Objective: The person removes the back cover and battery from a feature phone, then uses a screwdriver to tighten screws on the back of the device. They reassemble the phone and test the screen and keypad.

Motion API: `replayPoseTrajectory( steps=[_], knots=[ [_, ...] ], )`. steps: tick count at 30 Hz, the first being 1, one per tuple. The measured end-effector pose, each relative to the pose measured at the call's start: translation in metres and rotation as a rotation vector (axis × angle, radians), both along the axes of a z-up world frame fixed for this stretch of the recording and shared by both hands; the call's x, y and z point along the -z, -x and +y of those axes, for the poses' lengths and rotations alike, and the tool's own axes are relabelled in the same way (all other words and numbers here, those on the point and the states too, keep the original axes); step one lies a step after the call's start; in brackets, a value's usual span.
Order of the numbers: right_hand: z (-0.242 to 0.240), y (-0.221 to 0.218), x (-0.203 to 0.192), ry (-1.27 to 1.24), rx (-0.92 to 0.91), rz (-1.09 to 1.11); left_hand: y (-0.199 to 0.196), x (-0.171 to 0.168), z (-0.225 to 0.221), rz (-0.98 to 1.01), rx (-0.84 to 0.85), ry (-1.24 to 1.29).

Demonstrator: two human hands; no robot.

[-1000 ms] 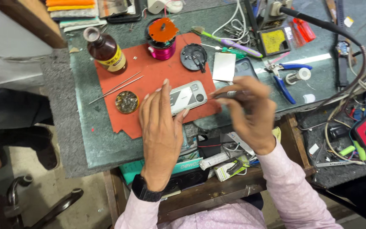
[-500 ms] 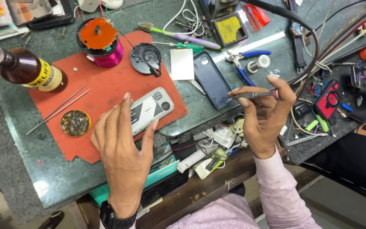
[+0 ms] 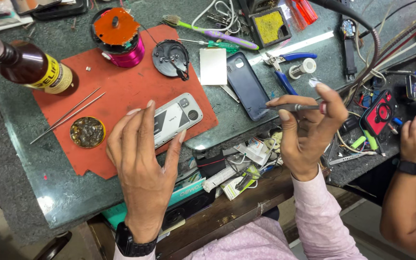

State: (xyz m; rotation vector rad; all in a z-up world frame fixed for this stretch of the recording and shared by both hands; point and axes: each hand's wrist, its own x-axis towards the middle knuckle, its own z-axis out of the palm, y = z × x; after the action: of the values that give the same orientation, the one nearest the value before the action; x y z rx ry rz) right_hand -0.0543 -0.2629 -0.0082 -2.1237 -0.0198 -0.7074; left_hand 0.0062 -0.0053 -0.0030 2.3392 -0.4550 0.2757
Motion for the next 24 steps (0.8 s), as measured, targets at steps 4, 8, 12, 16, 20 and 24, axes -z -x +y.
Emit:
replayPoseTrajectory(
  steps=[4, 8, 12, 16, 20, 24],
  knots=[
    [0.025, -0.004, -0.008, -0.252, -0.027, -0.002, 0.002, -0.001, 0.006, -0.010, 0.010, 0.155],
    [0.056, -0.010, -0.010, -0.606, -0.133, 0.072, 0.003, 0.000, 0.009, -0.087, 0.037, 0.195],
    [0.084, -0.016, -0.010, -0.665, -0.217, 0.132, 0.004, 0.000, 0.011, -0.139, 0.046, 0.192],
    [0.095, -0.018, -0.012, -0.626, -0.260, 0.152, 0.005, 0.001, 0.015, -0.143, 0.038, 0.219],
    [0.098, -0.019, -0.011, -0.575, -0.265, 0.146, 0.006, 0.001, 0.016, -0.166, 0.028, 0.236],
    [0.097, -0.018, -0.011, -0.509, -0.255, 0.134, 0.006, 0.002, 0.015, -0.191, 0.024, 0.241]
  ],
)
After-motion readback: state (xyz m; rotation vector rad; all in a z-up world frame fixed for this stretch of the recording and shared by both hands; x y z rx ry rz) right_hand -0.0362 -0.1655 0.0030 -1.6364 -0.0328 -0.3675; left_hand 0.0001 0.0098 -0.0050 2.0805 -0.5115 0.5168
